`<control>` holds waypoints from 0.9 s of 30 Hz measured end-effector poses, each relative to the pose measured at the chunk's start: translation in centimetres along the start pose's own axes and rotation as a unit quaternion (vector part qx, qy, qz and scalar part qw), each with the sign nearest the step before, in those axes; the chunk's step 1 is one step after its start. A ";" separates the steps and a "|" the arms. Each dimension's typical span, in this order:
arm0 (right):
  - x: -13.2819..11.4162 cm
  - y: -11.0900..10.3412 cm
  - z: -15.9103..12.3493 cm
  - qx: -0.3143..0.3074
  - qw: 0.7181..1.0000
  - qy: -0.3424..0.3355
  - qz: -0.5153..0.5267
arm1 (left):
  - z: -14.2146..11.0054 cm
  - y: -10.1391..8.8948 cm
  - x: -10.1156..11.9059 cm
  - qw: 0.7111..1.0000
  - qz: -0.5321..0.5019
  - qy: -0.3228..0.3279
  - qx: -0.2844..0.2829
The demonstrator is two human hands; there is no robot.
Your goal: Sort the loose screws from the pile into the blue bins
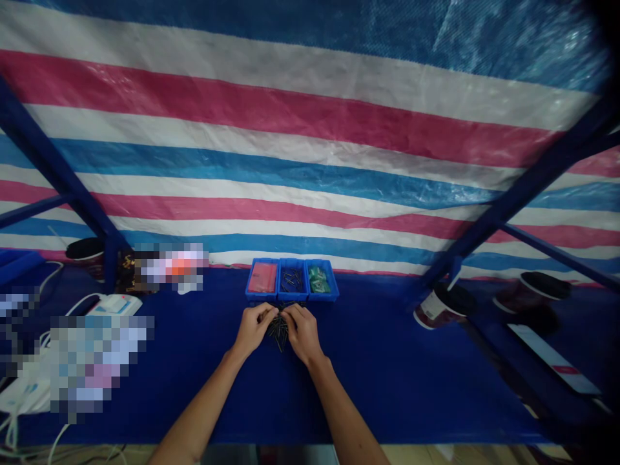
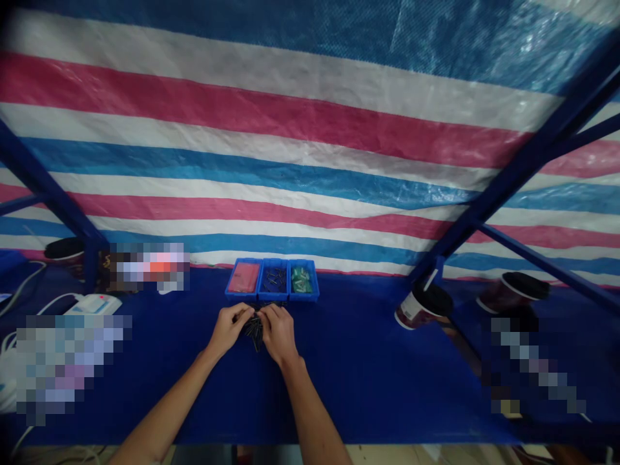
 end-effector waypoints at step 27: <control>0.0 0.0 -0.1 0.009 1.000 0.005 0.002 | -0.1 0.0 -0.1 1.000 0.002 0.003 0.017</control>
Point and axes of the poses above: each hand's wrist, its own z-axis towards the middle knuckle, its own y-axis out of the palm, x = y × z, the point moved 3 cm from there along z, towards the middle knuckle, and after that the axes turned 8 degrees about y, right-handed, at the moved point
